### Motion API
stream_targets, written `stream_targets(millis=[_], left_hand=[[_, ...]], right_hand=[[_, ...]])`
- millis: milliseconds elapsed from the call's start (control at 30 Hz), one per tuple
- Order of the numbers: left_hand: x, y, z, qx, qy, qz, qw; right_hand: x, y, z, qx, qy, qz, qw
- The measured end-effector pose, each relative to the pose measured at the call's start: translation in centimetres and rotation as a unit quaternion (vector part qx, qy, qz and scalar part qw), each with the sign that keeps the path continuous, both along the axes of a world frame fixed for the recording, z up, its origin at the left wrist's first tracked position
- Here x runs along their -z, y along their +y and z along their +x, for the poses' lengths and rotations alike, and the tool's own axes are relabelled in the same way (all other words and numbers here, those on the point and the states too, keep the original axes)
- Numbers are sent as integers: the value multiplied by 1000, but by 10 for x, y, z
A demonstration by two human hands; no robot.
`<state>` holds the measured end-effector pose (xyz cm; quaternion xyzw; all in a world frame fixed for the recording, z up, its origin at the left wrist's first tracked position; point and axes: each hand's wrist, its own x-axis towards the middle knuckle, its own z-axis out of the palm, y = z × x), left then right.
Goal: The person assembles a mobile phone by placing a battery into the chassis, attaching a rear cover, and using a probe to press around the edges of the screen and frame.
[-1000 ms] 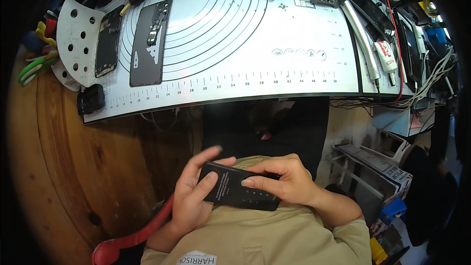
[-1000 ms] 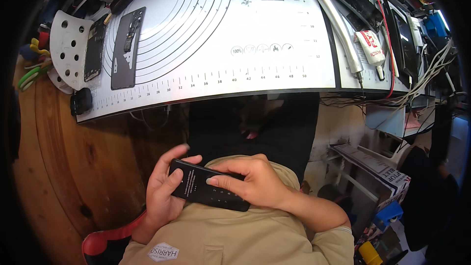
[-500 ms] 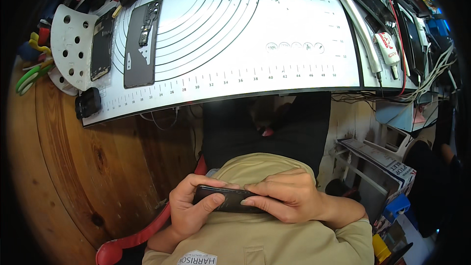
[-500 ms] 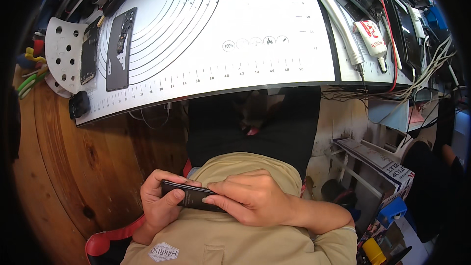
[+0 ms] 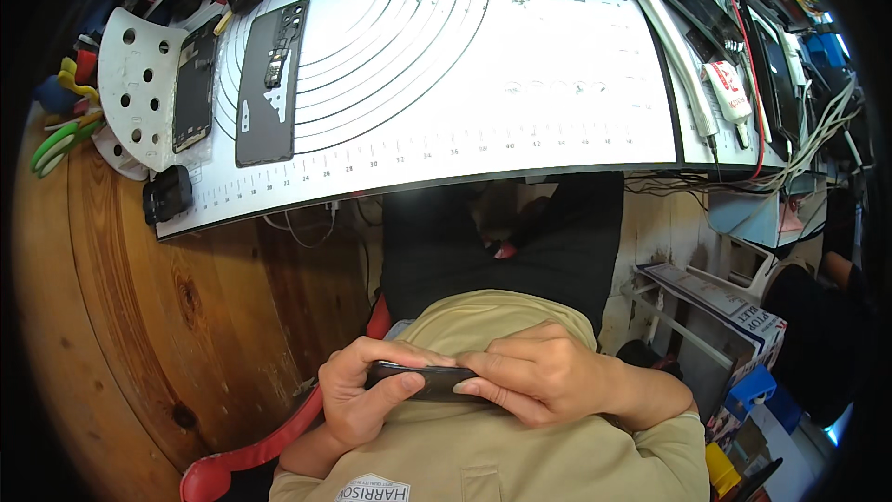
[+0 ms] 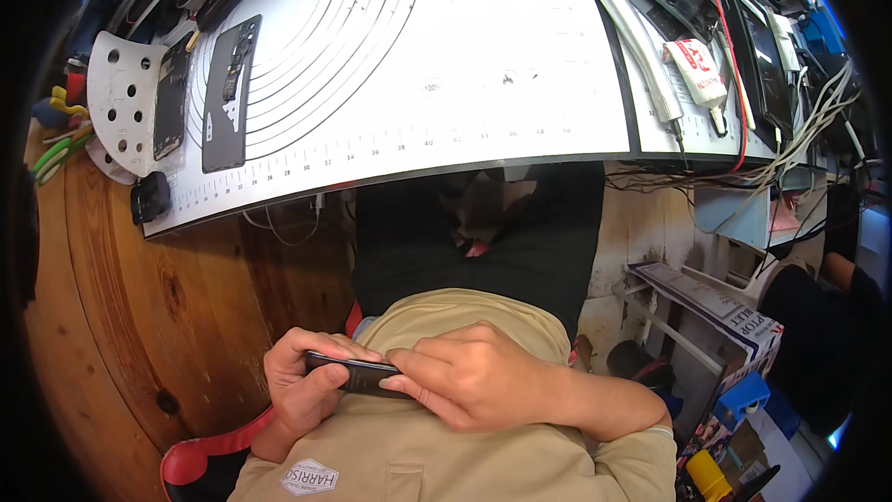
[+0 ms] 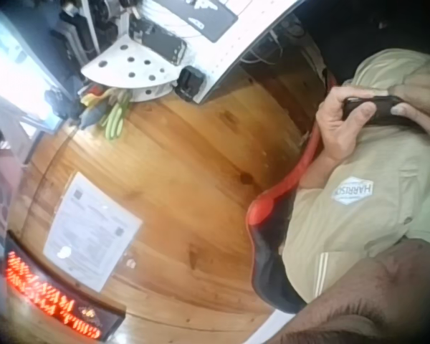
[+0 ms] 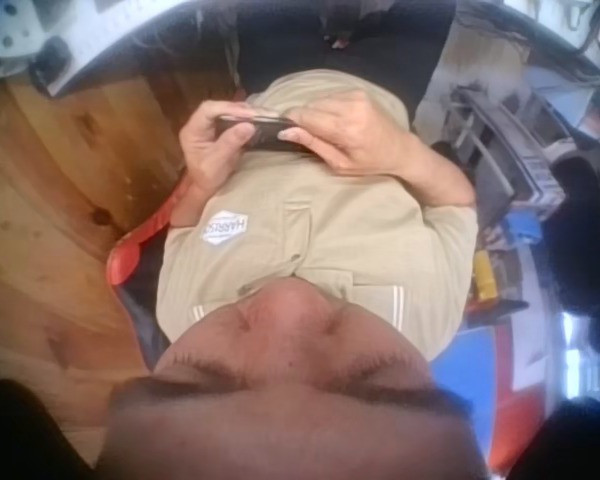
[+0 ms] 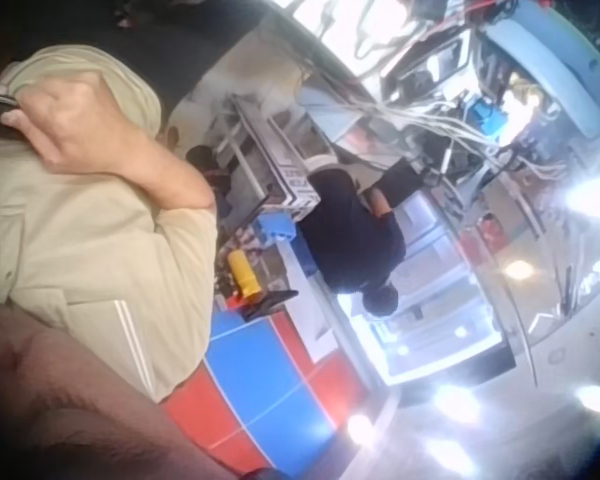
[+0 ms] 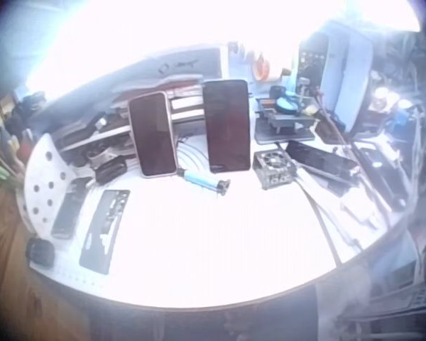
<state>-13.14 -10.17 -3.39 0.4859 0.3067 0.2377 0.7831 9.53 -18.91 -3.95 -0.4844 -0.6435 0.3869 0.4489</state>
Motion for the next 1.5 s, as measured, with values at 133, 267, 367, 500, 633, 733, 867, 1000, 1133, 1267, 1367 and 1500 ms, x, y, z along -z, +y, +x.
stream_targets(millis=[133,267,367,500,633,733,867,1000,1133,1267,1367,1500], left_hand=[[2,-6,-3,-24,-23,-4,999],[5,-8,-3,-35,-38,-12,999],[3,-6,-2,-29,-31,-4,999],[5,-5,-2,-18,-27,2,999],[6,-7,-4,6,-17,39,999],[6,-10,-4,-27,-53,3,998],[8,-14,-6,-64,-45,-54,995],[9,-15,-6,-61,-35,-38,997],[5,-14,-4,-70,-40,-68,994],[2,-12,-4,-42,-15,-20,999],[5,-11,-5,-44,-14,-3,999],[4,-10,-6,-30,-14,20,999]], right_hand=[[1,-7,7,-7,74,-42,996],[6,-20,6,8,18,-30,999],[7,-20,1,36,22,-16,999],[10,-21,-3,66,29,15,997],[7,-28,5,43,10,-5,999],[10,-33,11,42,63,-55,996],[12,-38,13,56,-7,-18,998],[14,-42,9,66,-45,-4,997],[12,-36,8,65,19,-28,997],[2,-24,4,49,-27,-8,998],[4,-24,2,42,-49,9,998],[3,-22,3,33,-38,10,999]])
